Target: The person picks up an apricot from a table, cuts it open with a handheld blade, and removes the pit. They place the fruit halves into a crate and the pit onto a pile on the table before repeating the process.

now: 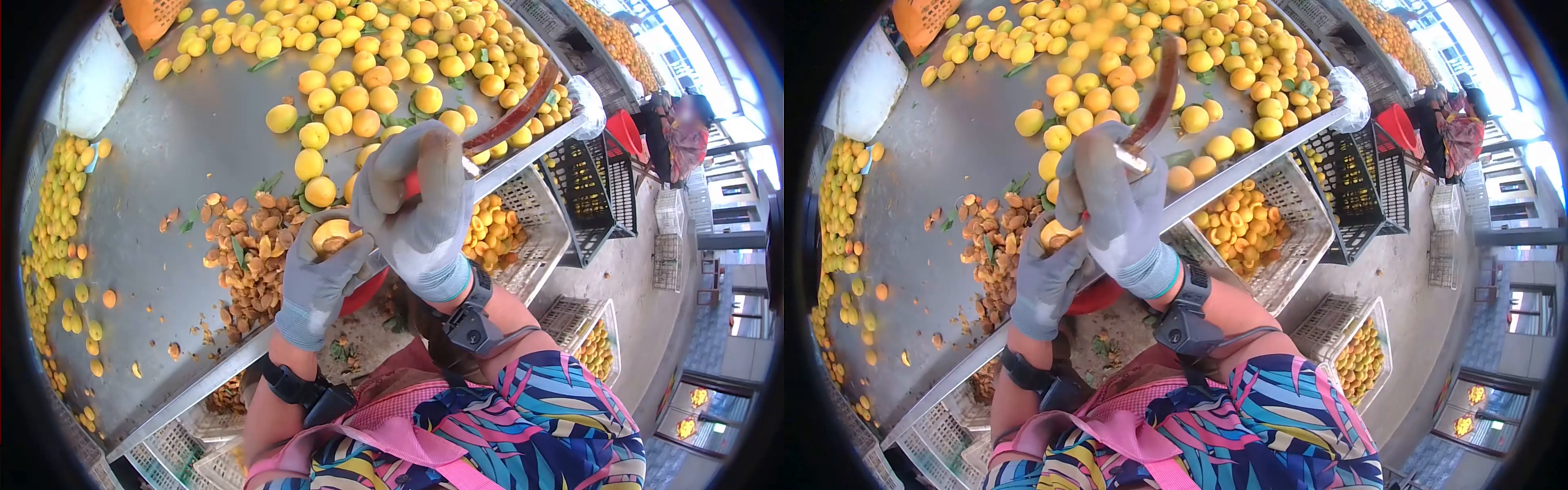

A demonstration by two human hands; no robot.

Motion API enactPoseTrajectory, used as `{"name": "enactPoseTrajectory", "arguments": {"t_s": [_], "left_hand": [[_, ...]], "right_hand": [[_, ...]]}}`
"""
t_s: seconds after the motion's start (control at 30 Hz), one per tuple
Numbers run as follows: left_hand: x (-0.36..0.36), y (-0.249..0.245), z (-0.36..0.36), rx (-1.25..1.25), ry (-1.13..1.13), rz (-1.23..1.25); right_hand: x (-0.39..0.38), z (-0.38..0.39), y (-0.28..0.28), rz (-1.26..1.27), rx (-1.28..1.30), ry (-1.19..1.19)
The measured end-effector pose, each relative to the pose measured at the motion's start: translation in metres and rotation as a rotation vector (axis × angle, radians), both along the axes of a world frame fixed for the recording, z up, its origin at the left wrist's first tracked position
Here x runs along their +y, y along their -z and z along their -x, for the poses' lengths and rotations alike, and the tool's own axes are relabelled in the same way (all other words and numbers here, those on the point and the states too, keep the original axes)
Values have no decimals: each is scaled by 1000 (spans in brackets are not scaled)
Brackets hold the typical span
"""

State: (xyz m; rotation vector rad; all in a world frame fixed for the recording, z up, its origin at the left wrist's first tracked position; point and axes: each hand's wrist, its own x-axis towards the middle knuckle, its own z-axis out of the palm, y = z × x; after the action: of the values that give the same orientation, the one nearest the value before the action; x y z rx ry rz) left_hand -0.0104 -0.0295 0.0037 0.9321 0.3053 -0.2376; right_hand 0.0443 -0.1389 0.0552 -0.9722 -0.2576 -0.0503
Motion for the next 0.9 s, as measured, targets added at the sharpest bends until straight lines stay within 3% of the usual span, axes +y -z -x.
{"name": "enactPoseTrajectory", "arguments": {"t_s": [0.13,0.23,0.3,0.33,0.4,0.63,0.67,0.73,0.83,0.9], "left_hand": [[4,14,-1,-3,7,-4],[0,16,-4,-44,-53,-140],[-1,14,-5,-178,-101,-378],[-1,16,-5,-176,-103,-378],[-3,22,-5,-338,-157,-689],[-8,27,-3,-311,-243,-730],[-9,27,-2,-247,-237,-595],[-8,28,-2,-182,-232,-461],[-7,35,-2,-172,-245,-389],[-5,42,-2,-186,-235,-560]], "right_hand": [[5,-1,19,-29,-27,-57],[9,8,40,-60,33,-20],[11,11,46,-59,40,92],[17,11,46,476,-263,397],[16,12,49,512,-275,402],[8,16,70,759,-365,442],[8,16,71,758,-366,439],[10,15,72,440,-256,251],[12,13,71,522,-328,282],[13,10,69,605,-401,316]]}}
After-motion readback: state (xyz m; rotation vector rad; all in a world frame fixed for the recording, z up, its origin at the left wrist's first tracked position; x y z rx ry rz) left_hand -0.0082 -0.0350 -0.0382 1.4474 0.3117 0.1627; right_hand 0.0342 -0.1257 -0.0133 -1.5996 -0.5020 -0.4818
